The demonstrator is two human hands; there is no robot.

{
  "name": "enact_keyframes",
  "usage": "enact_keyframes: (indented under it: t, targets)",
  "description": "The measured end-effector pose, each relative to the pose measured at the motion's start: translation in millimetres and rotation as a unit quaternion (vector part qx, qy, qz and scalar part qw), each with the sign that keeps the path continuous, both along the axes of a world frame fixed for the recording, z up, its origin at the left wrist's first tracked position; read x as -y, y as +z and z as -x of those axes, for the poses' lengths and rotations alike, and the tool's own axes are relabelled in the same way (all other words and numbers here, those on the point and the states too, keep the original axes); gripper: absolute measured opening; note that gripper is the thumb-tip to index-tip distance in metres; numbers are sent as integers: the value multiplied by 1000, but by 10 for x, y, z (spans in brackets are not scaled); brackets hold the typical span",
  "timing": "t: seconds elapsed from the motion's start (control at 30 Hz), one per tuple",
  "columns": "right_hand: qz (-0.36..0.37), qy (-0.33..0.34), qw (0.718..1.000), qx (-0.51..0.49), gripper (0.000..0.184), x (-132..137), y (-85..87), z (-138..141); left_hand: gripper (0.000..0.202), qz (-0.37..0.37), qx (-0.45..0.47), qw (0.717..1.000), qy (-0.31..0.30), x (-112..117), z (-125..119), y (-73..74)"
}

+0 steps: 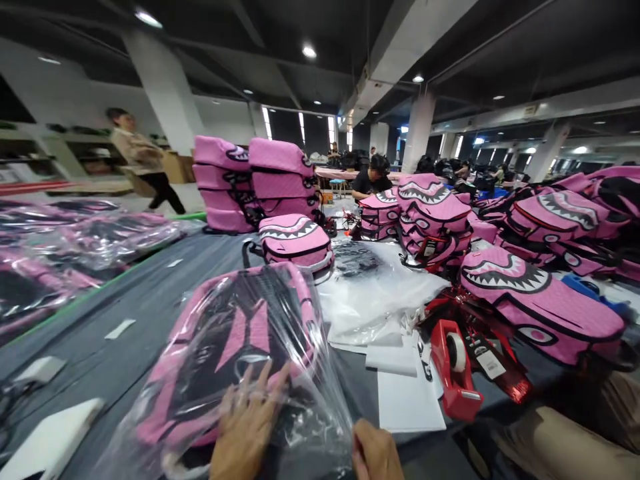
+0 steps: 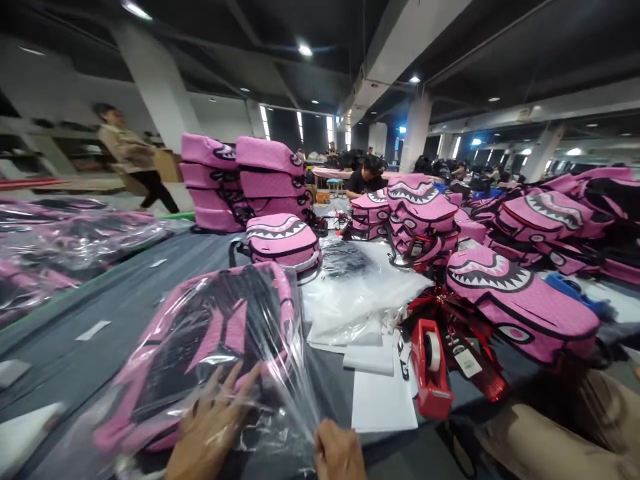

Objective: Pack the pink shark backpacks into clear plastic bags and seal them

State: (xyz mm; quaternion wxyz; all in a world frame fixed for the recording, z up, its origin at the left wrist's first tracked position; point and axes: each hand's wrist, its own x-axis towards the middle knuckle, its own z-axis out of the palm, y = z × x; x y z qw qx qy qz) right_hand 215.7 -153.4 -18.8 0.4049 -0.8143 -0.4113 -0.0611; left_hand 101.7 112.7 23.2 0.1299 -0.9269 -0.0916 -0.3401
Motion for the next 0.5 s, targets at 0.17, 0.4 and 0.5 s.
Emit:
enact_keyframes:
  t: [0.17,0.4,0.5]
  targets:
    - [-19,-5,997,-80,19,30,100,30,48,45,-3,997,58,37,-305,120]
    - [-25,-75,991,-107,35,223,355,84,59,-48,141,980,-133,444,746,328]
    - [-23,-97,987,-124,37,268,370,140,84,-1,220,972,78,112,1249,352]
